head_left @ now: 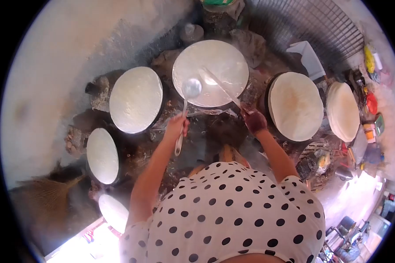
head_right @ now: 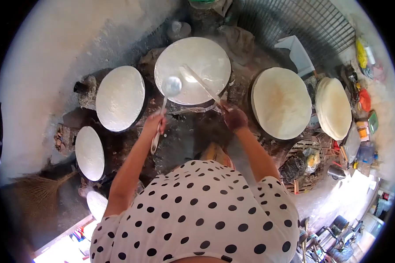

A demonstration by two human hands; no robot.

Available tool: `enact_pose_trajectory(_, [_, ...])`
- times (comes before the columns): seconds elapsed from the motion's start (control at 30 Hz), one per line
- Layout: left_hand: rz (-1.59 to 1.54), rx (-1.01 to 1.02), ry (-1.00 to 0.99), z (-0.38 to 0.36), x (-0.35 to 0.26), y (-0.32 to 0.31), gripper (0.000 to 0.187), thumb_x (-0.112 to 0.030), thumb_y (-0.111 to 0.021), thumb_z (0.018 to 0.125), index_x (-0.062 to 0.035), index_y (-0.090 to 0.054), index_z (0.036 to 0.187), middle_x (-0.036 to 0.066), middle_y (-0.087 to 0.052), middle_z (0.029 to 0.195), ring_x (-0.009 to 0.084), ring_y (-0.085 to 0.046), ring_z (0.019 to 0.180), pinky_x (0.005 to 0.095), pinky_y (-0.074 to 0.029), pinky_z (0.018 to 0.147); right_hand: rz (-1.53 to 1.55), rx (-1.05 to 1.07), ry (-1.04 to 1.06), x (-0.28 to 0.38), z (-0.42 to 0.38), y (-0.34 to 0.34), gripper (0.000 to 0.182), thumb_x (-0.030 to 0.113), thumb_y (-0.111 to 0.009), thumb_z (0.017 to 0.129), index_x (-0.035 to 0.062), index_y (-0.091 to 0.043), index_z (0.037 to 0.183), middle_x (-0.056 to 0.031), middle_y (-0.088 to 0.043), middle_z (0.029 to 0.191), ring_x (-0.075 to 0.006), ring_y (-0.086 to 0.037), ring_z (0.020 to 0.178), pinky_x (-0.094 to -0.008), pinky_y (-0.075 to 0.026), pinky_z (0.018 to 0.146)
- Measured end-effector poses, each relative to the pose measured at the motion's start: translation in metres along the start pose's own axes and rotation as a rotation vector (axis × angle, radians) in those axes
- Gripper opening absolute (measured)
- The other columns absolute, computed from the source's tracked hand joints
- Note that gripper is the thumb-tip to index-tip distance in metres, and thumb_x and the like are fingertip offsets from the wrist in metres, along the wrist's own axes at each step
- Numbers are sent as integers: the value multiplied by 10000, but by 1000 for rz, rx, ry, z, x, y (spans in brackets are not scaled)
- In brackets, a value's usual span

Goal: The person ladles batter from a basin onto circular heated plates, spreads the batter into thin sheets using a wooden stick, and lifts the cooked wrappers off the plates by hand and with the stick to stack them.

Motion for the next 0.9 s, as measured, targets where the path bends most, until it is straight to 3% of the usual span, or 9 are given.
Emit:
enact_pose_trajectory(0.27, [-89, -176, -49, 53, -33, -57, 236, -260, -493, 943, -69, -499, 804, -1, -456, 598, 99, -433, 413, 266, -368, 360, -47, -336, 260, 82, -5, -61, 376, 214, -469, 946, 131, -482, 1312, -122, -611, 1167, -288, -632, 951, -379, -514, 744])
enact_pose_trajectory(0.33, [-344, -249, -25, 45, -36, -58, 241, -257, -499, 926, -68, -505, 777, 18, -447, 571, 127, -430, 408, 263, -359, 356, 683, 245, -362, 64, 4, -75, 365, 208, -436, 961, 131, -482, 1314, -98, -548, 1271, -252, -619, 1010, -351, -514, 790])
enact_pose_trajectory(0.37, [-562, -9, 120, 34, -33, -55, 202, -249, -476, 944, -67, -562, 924, -22, -400, 568, 96, -379, 408, 245, -355, 372, 882, 420, -609, 56, -6, -82, 362, 206, -425, 966, 131, -482, 1315, -91, -527, 1306, -240, -614, 1029, -342, -514, 806])
enact_pose_trajectory(0.43, [-859, 211, 19, -15, -54, -47, 259, -228, -430, 970, -78, -536, 1153, -48, -357, 586, 65, -336, 406, 228, -339, 375, 39, -194, 372, 61, 12, -14, 382, 248, -437, 961, 131, -478, 1323, -79, -577, 1250, -222, -621, 1030, -337, -505, 828])
enact_pose_trajectory(0.53, [-672, 5, -75, -60, -75, -48, 359, -163, -351, 995, -77, -391, 1341, -51, -354, 652, 30, -319, 403, 185, -315, 348, 282, -22, -102, 14, 52, -18, 412, 263, -436, 954, 107, -456, 1334, -119, -602, 1191, -261, -620, 1020, -362, -500, 833])
enact_pose_trajectory(0.67, [-803, 47, 39, -54, -61, -54, 355, -166, -361, 992, -84, -405, 1335, -49, -360, 643, 35, -321, 397, 182, -327, 349, 151, 357, 102, 65, 72, -49, 398, 314, -444, 929, 204, -481, 1311, -152, -568, 1211, -324, -558, 1082, -404, -457, 909])
enact_pose_trajectory(0.73, [-825, -34, 127, -65, -39, -52, 357, -158, -371, 988, -84, -406, 1335, -51, -375, 642, 31, -330, 401, 178, -331, 354, -1, 95, 124, 54, 89, -32, 373, 376, -446, 923, 236, -531, 1258, -160, -623, 1091, -347, -596, 994, -438, -467, 866])
enact_pose_trajectory(0.8, [-763, -77, 140, -83, -25, -50, 352, -183, -389, 985, -85, -424, 1322, -49, -373, 640, 39, -337, 412, 193, -330, 367, 670, 183, -495, 15, 94, -31, 375, 376, -449, 920, 245, -529, 1263, -168, -611, 1115, -346, -590, 1012, -454, -461, 869])
enact_pose_trajectory(0.9, [-699, -121, 180, -114, 5, -52, 343, -204, -408, 982, -85, -447, 1301, -47, -376, 640, 47, -351, 429, 209, -330, 383, 47, 158, -17, 22, 69, -59, 382, 344, -476, 917, 181, -531, 1259, -156, -603, 1148, -299, -602, 1018, -397, -485, 839])
Point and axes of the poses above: each hand's wrist, its own z-axis towards the middle knuckle, its own y-axis out of the back of the hand, x = y × z, the point moved 7 cm from there along z, towards the middle knuckle
